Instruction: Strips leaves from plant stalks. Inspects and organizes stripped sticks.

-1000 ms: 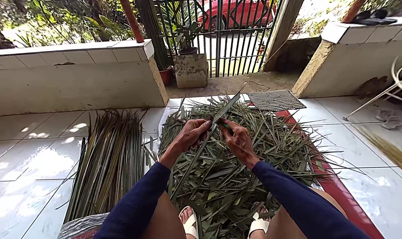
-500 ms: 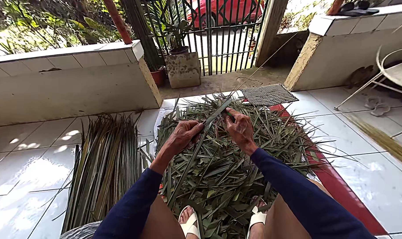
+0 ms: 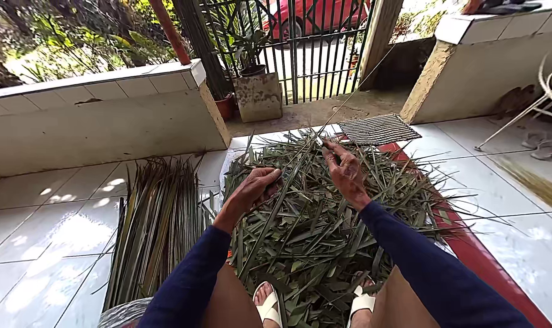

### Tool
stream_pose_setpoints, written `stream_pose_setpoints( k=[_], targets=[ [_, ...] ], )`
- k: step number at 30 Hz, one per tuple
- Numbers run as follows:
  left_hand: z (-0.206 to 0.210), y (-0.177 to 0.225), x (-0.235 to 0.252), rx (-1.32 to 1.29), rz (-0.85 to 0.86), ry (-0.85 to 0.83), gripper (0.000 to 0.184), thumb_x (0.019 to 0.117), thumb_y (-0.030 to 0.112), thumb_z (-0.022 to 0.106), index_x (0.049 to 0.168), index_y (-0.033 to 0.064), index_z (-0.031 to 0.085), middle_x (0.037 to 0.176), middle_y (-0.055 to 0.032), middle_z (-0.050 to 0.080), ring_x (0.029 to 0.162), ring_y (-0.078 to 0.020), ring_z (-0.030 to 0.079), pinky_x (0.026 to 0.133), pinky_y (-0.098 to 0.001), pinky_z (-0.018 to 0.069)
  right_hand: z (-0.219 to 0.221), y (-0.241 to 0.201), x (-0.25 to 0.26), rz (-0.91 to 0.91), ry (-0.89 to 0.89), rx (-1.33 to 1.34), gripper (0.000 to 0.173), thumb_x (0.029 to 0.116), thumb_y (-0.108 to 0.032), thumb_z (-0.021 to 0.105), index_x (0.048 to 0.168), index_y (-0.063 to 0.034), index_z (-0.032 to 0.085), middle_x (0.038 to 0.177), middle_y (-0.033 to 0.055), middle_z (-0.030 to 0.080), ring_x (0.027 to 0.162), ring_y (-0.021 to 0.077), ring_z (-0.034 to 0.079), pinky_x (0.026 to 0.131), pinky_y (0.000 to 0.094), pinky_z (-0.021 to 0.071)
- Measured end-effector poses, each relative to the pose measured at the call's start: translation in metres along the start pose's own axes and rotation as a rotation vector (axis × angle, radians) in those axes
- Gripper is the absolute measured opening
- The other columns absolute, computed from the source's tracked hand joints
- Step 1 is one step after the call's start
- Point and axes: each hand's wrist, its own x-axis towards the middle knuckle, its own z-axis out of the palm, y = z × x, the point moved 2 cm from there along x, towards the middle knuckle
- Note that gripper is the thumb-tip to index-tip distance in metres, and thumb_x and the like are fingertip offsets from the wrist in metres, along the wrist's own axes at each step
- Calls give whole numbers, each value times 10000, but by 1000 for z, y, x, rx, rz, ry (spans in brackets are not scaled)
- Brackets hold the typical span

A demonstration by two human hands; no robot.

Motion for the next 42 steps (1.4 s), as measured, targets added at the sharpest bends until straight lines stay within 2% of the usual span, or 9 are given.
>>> stream_pose_setpoints(
  k=[4,8,13,17,21,31,33,37,42],
  targets=[
    [2,1,3,-133,-43,-91,396,1121,349,389,899,94,595,581,42,391,392,-29,299,355,-161,253,24,-13,-26,-44,-199,88,326,1061,-382,550,1343,-291,687,994,-10,734,733,135,645,679,419,546],
    [7,3,5,-216,-67,-180,400,1123,354,371,866,115,564,569,62,348,394,-25,279,360,-161,239,34,-17,-40,-40,-293,132,343,1062,-418,536,1351,-309,687,1049,-44,740,801,88,650,754,365,540],
    [7,3,6,-307,-89,-317,394,1124,328,341,862,125,552,569,76,341,387,-10,279,352,-151,240,32,-16,-38,-90,-193,59,330,1061,-430,534,1337,-346,694,1195,-100,730,1002,58,687,875,386,565],
    [6,4,5,-387,-95,-367,366,1122,297,336,891,112,552,581,72,365,385,-4,300,350,-140,264,32,-21,-36,-131,-94,-59,333,1062,-441,527,1345,-365,685,1089,-54,734,934,118,691,785,431,563],
    [4,0,2,-376,-99,-405,351,1115,290,351,886,123,559,583,76,368,389,0,311,353,-138,269,21,-17,-23,-107,-24,-38,348,1069,-392,535,1365,-285,682,1191,-19,734,997,152,702,840,466,567],
    [1,-5,-3,-369,-95,-429,331,1109,277,368,892,115,559,591,67,377,393,-13,324,354,-149,288,5,-5,4,12,21,113,345,1061,-368,573,1353,-228,692,1078,53,739,778,197,661,674,463,529],
    [1,-5,-2,-353,-90,-428,329,1111,280,377,896,113,562,590,64,374,389,-16,322,348,-150,289,3,5,17,60,67,96,344,1064,-391,549,1344,-257,697,1153,1,747,905,160,700,811,458,556],
    [-2,-7,-2,-334,-105,-408,328,1106,273,371,876,126,553,576,69,366,379,-15,308,342,-154,274,-10,23,34,115,208,92,359,1074,-393,519,1332,-217,695,961,64,717,726,206,624,704,467,516],
    [-7,-9,1,-431,-134,-407,357,1097,259,292,890,129,552,587,66,402,383,-9,335,347,-146,300,-7,7,13,14,27,136,336,1076,-355,530,1358,-244,675,947,39,709,675,170,599,635,417,518]
  ],
)
